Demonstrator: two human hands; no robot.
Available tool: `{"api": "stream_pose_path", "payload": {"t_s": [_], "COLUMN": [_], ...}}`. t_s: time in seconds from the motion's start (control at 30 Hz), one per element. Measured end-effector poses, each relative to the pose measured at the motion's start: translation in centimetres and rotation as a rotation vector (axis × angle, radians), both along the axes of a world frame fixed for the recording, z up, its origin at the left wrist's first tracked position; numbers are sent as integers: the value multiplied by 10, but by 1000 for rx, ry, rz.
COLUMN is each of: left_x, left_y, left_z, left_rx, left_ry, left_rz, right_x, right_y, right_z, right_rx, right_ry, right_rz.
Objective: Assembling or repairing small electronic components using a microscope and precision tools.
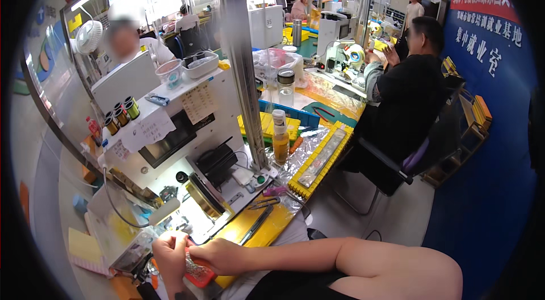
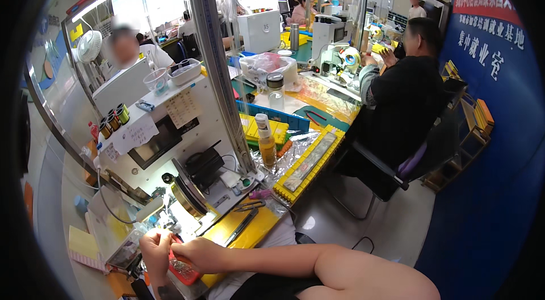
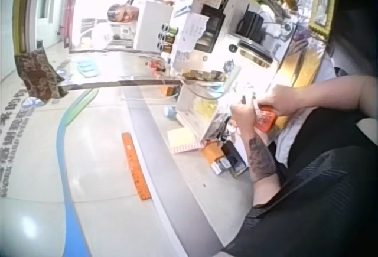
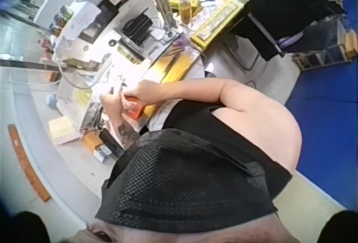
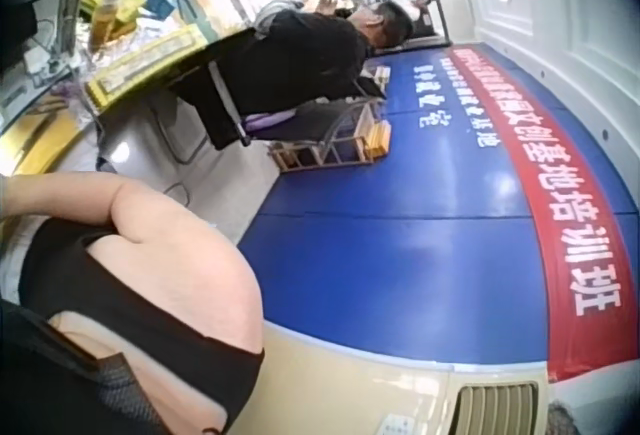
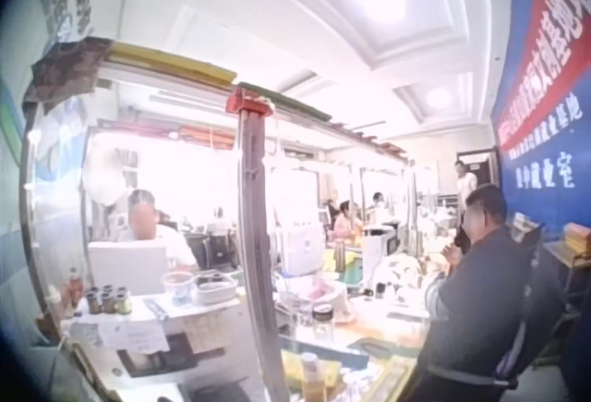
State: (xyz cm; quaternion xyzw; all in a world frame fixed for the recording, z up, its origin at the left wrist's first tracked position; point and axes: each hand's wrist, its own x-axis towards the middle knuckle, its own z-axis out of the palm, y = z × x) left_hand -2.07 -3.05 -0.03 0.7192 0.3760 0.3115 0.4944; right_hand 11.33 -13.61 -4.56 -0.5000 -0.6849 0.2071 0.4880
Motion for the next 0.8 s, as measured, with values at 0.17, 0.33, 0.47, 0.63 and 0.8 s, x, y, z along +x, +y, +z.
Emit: {"api": "stream_pose_path", "payload": {"t_s": [0.17, 0.33, 0.47, 0.63, 0.8], "left_x": [-1, -8, 10, -17, -33], "left_y": [-8, -10, 5, 52, 80], "left_z": [16, 22, 29, 19, 3], "left_rx": [26, 281, 579, 913, 697], "left_ry": [80, 315, 353, 592, 369], "left_rz": [68, 145, 122, 184, 103], "right_x": [-4, -4, -2, 6, 4], "right_y": [5, 10, 18, -3, -6], "right_z": [2, 3, -10, 4, -20], "right_rx": [0, -66, -38, -200, -212], "right_ry": [49, 113, 122, 192, 349], "right_rz": [51, 71, 20, 121, 154]}}
